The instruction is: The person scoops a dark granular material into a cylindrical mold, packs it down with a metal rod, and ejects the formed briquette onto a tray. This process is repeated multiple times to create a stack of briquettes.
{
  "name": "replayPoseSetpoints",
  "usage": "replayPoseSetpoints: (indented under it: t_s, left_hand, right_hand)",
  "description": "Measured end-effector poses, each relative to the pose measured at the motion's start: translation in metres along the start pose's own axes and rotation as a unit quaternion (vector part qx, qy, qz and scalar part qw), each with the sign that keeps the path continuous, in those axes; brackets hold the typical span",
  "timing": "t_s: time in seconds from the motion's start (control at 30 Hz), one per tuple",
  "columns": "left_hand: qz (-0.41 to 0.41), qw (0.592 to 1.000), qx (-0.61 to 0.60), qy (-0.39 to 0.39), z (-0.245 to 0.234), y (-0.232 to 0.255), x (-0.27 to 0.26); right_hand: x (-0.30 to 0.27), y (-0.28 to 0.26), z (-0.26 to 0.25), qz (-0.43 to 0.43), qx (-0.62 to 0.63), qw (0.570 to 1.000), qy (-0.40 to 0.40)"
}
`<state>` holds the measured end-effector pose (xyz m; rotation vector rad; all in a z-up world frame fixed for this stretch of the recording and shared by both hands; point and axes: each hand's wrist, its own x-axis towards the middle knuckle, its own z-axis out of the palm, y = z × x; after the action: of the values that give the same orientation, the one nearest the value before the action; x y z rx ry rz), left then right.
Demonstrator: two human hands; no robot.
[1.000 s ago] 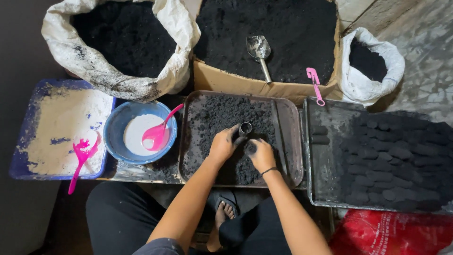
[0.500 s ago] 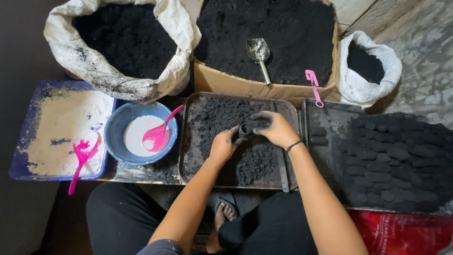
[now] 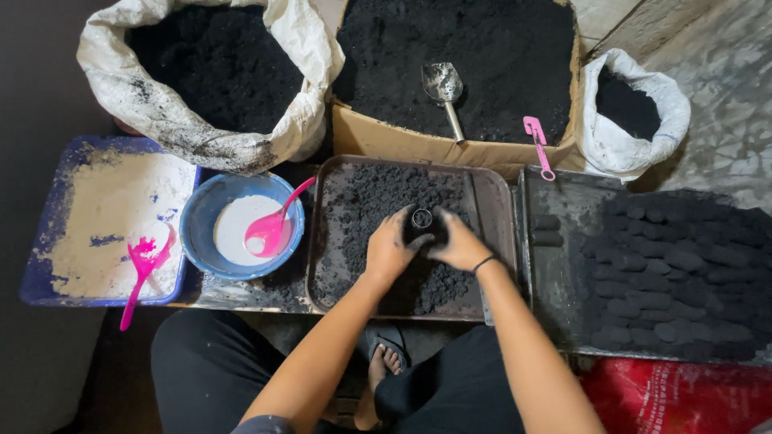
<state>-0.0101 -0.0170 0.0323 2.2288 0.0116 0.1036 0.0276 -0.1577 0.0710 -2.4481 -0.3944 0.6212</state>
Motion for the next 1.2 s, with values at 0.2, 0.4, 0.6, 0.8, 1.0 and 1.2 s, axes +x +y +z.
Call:
replayPoseSetpoints:
  t_s: [0.2, 0.4, 0.6, 0.8, 1.0, 1.2]
  left_hand:
    - [-0.011, 0.999, 0.044, -0.017, 0.008, -0.004, 0.011]
    - [0.005, 1.000, -0.025, 0.011, 0.030, -0.030, 0.015]
    - [0.019, 0.994, -0.103, 0.031, 0.026, -0.026, 0.014]
    - [0.003, 0.992, -0.124, 0.025, 0.023, -0.023, 0.013]
    - [0.002, 0.993, -0.111, 0.024, 0.032, -0.033, 0.012]
    - [-0.010, 0.994, -0.107, 0.029, 0.023, -0.021, 0.010]
  right_hand:
    - [0.008, 0.034, 0.061, 0.037, -0.185, 0.979, 0.080]
    - [0.014, 0.078, 0.095, 0.055, -0.149, 0.976, 0.146]
    - [0.028, 0.085, 0.061, 0.081, 0.139, 0.952, 0.262]
    - [-0.007, -0.037, -0.021, 0.014, 0.212, 0.961, 0.178]
    - [-0.006, -0.048, -0.028, -0.003, 0.158, 0.973, 0.166]
    - [0.020, -0.024, -0.015, 0.004, 0.048, 0.990, 0.129]
